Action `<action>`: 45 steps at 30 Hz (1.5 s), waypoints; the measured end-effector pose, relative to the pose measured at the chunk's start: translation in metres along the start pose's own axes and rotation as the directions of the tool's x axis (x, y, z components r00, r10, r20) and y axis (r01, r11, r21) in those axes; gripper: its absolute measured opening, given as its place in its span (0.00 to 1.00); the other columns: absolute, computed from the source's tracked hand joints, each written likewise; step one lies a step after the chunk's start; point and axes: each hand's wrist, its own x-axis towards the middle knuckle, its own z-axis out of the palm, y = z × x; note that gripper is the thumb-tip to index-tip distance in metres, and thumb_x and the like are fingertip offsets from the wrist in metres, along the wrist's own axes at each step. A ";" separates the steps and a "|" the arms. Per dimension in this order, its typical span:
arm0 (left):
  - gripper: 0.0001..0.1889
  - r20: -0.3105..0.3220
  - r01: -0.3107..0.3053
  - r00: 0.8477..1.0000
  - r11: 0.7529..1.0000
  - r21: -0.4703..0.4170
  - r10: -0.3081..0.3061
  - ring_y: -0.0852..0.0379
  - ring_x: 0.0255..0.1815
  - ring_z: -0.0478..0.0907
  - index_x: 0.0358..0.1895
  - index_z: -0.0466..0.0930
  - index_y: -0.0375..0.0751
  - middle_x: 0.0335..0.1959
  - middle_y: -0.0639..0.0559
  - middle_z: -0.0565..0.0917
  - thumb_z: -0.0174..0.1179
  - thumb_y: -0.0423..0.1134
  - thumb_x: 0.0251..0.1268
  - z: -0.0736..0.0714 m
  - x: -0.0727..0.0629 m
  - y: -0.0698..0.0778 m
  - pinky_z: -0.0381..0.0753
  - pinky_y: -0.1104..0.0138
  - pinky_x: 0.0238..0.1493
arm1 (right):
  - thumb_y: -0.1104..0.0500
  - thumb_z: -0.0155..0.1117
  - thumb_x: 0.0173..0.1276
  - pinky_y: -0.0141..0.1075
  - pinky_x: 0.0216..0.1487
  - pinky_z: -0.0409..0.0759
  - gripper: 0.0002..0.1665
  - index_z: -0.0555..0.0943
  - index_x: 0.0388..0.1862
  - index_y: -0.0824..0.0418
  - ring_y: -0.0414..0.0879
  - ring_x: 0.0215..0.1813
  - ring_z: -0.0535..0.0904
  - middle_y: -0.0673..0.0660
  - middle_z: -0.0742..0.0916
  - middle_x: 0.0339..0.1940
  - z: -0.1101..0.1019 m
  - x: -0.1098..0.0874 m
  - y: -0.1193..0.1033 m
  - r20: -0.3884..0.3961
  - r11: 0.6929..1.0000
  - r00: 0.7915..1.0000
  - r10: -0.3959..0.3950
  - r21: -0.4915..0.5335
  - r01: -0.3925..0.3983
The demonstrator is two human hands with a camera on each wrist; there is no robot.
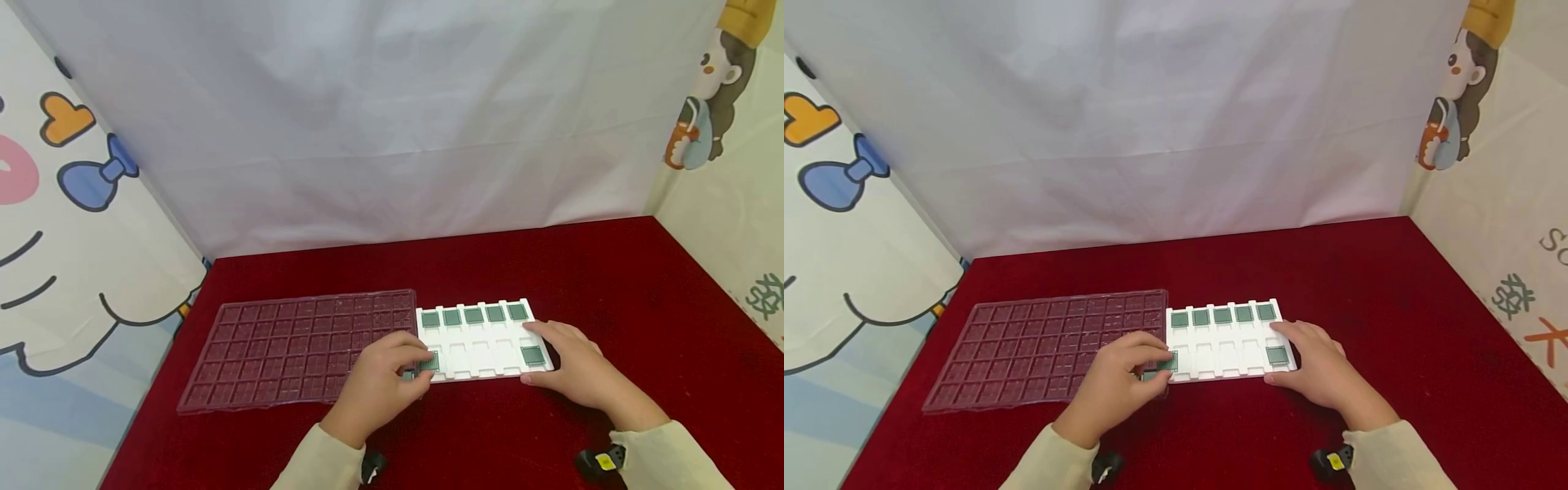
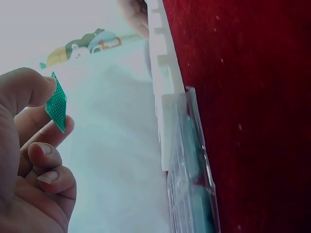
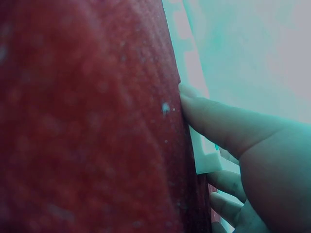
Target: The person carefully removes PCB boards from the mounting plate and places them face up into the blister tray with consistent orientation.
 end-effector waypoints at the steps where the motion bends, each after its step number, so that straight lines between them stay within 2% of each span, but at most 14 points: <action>1: 0.10 -0.003 0.005 1.000 1.000 -0.008 -0.005 0.59 0.30 0.76 0.41 0.92 0.44 0.44 0.58 0.85 0.76 0.31 0.54 -0.001 -0.001 -0.001 0.76 0.73 0.32 | 0.41 0.82 0.56 0.72 0.63 0.60 0.54 0.69 0.77 0.59 0.71 0.73 0.62 0.73 0.72 0.73 0.000 0.000 0.000 -0.001 1.000 1.000 -0.001 -0.001 0.001; 8: 0.10 -0.018 0.067 0.998 0.997 -0.033 -0.067 0.63 0.27 0.71 0.41 0.93 0.44 0.44 0.60 0.85 0.76 0.31 0.54 -0.007 -0.010 -0.012 0.74 0.72 0.28 | 0.41 0.82 0.56 0.72 0.64 0.60 0.55 0.69 0.77 0.59 0.70 0.73 0.62 0.72 0.72 0.73 0.000 -0.001 0.000 -0.002 1.000 1.000 -0.002 -0.006 0.002; 14: 0.11 -0.027 0.114 0.993 0.991 -0.063 -0.116 0.60 0.27 0.72 0.42 0.93 0.43 0.45 0.61 0.84 0.76 0.30 0.54 -0.015 -0.016 -0.020 0.75 0.71 0.28 | 0.42 0.82 0.56 0.72 0.64 0.60 0.55 0.69 0.77 0.59 0.70 0.72 0.62 0.72 0.72 0.73 -0.001 -0.001 0.001 0.001 1.000 1.000 0.007 -0.003 -0.007; 22: 0.11 -0.017 0.146 0.989 0.989 0.003 -0.146 0.64 0.28 0.70 0.43 0.93 0.44 0.45 0.63 0.84 0.76 0.32 0.55 -0.031 -0.022 -0.030 0.75 0.70 0.29 | 0.42 0.82 0.55 0.71 0.64 0.61 0.55 0.69 0.77 0.59 0.69 0.72 0.63 0.71 0.73 0.73 -0.001 -0.001 0.002 0.007 1.000 1.000 0.011 -0.006 -0.011; 32: 0.11 0.039 0.227 0.973 0.974 0.025 -0.227 0.60 0.29 0.72 0.45 0.92 0.45 0.47 0.64 0.83 0.75 0.32 0.58 -0.051 -0.034 -0.047 0.76 0.69 0.30 | 0.42 0.82 0.56 0.72 0.64 0.60 0.54 0.69 0.77 0.59 0.70 0.73 0.63 0.72 0.72 0.73 -0.002 -0.002 0.001 0.003 1.000 1.000 0.010 -0.006 -0.010; 41: 0.12 0.043 0.300 0.953 0.954 0.003 -0.300 0.59 0.34 0.76 0.46 0.92 0.49 0.47 0.63 0.83 0.73 0.31 0.60 -0.068 -0.045 -0.060 0.80 0.67 0.36 | 0.43 0.82 0.56 0.72 0.65 0.61 0.54 0.69 0.77 0.59 0.69 0.73 0.62 0.71 0.72 0.73 -0.004 -0.001 -0.005 -0.003 1.000 1.000 0.003 -0.013 -0.003; 45: 0.12 0.048 0.326 0.944 0.945 0.018 -0.326 0.61 0.32 0.74 0.45 0.92 0.49 0.47 0.62 0.84 0.74 0.31 0.59 -0.070 -0.050 -0.063 0.77 0.68 0.33 | 0.42 0.82 0.56 0.72 0.65 0.60 0.54 0.69 0.77 0.59 0.70 0.73 0.62 0.72 0.72 0.73 -0.004 -0.002 -0.005 0.000 1.000 1.000 0.008 -0.015 -0.008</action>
